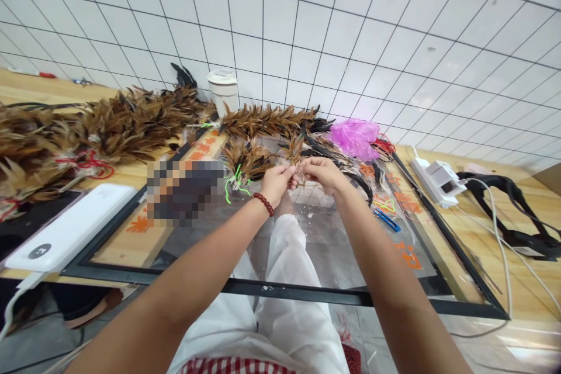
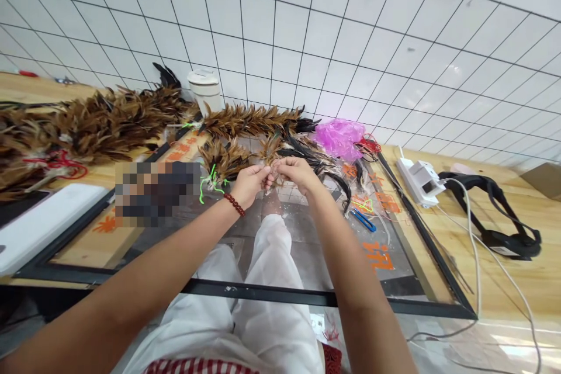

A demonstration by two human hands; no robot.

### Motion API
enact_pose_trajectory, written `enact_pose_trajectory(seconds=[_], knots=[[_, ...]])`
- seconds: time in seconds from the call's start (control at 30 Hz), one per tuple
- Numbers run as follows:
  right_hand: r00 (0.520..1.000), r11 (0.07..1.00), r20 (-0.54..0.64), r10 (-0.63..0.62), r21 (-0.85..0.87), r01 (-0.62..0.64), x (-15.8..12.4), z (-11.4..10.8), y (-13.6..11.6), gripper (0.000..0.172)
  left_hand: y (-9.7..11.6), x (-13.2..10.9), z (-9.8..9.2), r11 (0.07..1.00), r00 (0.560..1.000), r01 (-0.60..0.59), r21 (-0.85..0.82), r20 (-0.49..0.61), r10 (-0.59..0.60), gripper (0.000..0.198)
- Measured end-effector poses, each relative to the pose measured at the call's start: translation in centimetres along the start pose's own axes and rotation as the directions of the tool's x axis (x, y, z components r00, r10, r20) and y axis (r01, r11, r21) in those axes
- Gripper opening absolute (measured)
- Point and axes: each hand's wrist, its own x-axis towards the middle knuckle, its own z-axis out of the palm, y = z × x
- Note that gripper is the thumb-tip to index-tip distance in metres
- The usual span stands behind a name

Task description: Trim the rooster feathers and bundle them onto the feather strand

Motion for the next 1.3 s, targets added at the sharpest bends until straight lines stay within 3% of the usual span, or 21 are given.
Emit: enact_pose_trajectory(seconds=[0.17,0.47,0.57,0.67,0.77,0.87,0.97,1.03,1.2,1.3], knots=[[0.998,0.967,-0.041,0.053,0.25,-0.041,-0.1,-0.1,-0.2,0.025,0.6,-0.4,0.0,0.99,0.998,0.055,-0.128,0.022,-0.052,0.014],[0.997,0.99,-0.06,-0.039,0.131,0.047,0.1,1.1,0.9,0.029,0.2,-0.2,0.0,0.991,0.998,0.039,-0.13,0.062,-0.032,0.017],[0.999,0.986,0.028,-0.031,0.167,0.026,-0.2,0.1,0.6,0.035,0.2,-0.1,-0.1,0.991,0.997,0.037,-0.129,0.073,-0.028,0.016],[0.982,0.962,0.188,0.014,0.265,-0.065,-0.7,-1.1,0.5,0.044,0.4,-0.3,-0.2,0.983,0.98,0.087,-0.159,0.193,-0.056,0.017],[0.928,0.944,0.372,0.005,0.305,-0.127,-1.1,-1.8,0.8,0.036,0.3,-0.6,-0.3,0.966,0.928,0.222,-0.129,0.331,-0.169,0.022],[0.91,0.945,0.415,-0.001,0.298,-0.135,-1.2,-2.0,1.3,0.036,0.2,-0.8,-0.4,0.933,0.864,0.332,-0.14,0.442,-0.241,0.022],[0.924,0.955,0.381,0.02,0.266,-0.131,-1.2,-1.8,1.3,0.038,0.2,-1.1,-0.3,0.911,0.818,0.392,-0.132,0.504,-0.278,0.022],[0.946,0.966,0.323,0.015,0.241,-0.098,-1.1,-1.5,1.1,0.037,0.3,-1.1,-0.2,0.916,0.815,0.382,-0.123,0.511,-0.271,0.021],[0.994,0.982,0.107,-0.022,0.186,0.002,-0.5,-0.7,0.6,0.035,0.8,-0.8,-0.1,0.977,0.909,0.206,-0.059,0.38,-0.169,0.02],[0.999,0.985,-0.034,-0.037,0.168,0.043,-0.2,-0.5,0.7,0.036,0.7,-0.7,0.0,0.986,0.918,0.165,-0.032,0.369,-0.142,0.019]])
